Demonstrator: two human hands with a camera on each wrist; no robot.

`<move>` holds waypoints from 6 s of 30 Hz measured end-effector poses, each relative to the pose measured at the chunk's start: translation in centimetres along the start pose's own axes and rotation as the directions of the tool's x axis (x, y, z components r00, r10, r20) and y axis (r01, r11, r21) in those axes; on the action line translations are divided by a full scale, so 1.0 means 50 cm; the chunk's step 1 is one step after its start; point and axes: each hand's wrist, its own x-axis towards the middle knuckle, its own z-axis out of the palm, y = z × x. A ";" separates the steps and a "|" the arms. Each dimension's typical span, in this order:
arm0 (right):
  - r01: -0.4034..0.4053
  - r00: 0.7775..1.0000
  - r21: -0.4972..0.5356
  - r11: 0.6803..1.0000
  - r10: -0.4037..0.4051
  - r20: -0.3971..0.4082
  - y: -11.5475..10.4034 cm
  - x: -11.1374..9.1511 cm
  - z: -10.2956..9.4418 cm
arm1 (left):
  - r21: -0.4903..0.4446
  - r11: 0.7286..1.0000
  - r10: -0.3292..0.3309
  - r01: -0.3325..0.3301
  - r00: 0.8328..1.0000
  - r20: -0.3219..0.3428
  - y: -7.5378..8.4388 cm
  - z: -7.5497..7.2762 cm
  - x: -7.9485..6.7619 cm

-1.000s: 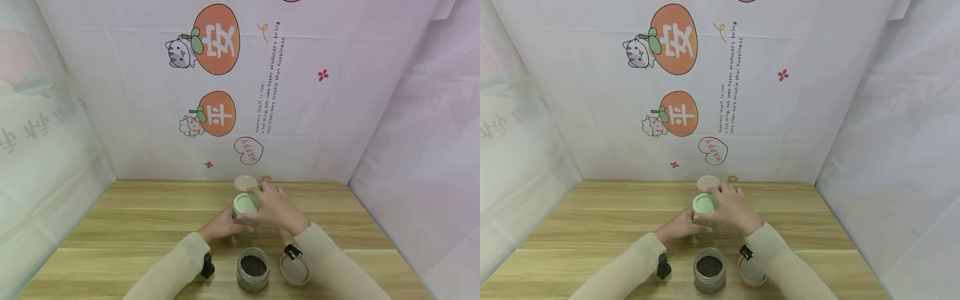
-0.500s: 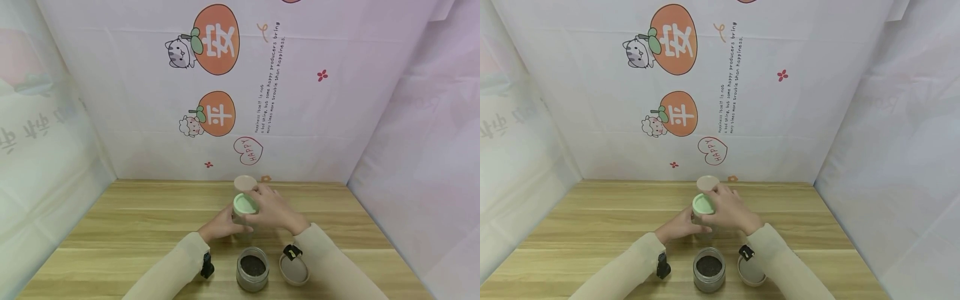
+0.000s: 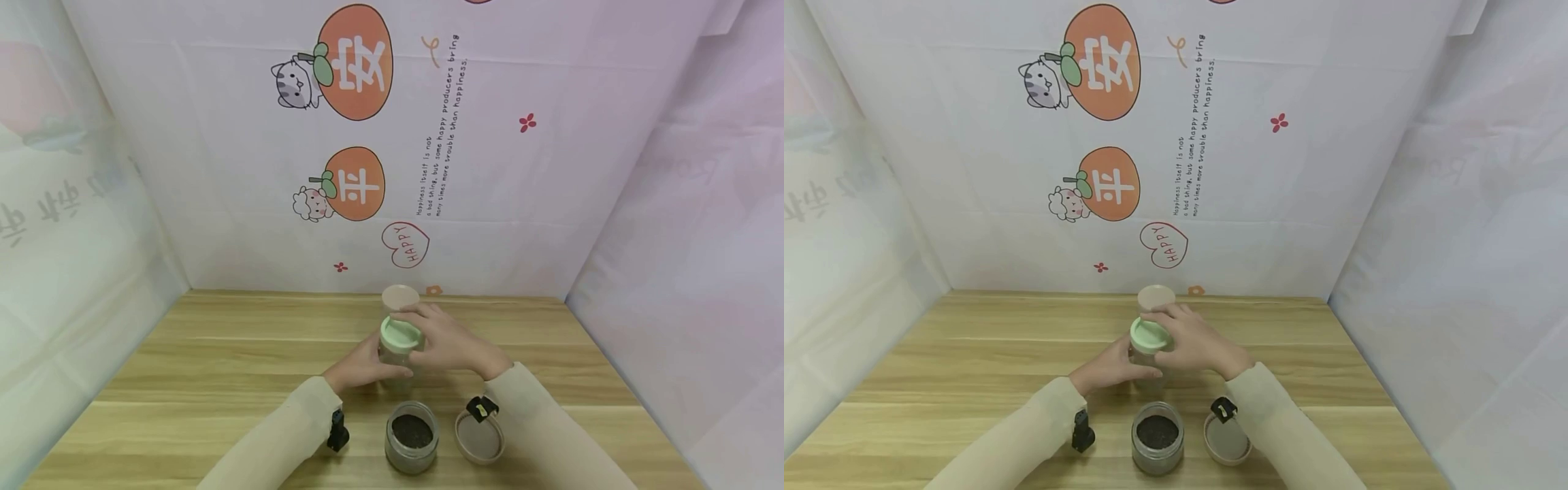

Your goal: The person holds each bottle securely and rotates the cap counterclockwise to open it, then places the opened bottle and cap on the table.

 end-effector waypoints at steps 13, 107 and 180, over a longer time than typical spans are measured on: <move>-0.026 0.999 -0.075 0.997 0.023 -0.041 -0.011 0.004 0.003 | -0.024 0.999 0.025 -0.024 0.999 0.022 0.006 -0.002 -0.002; -0.298 0.953 -0.306 0.904 0.262 -0.153 -0.066 0.026 0.025 | -0.022 0.998 0.059 -0.058 0.998 0.038 0.002 0.000 0.003; -0.302 0.945 0.325 0.897 0.327 -0.025 0.138 -0.126 0.022 | -0.012 0.997 -0.078 0.077 0.996 -0.046 0.002 0.001 -0.003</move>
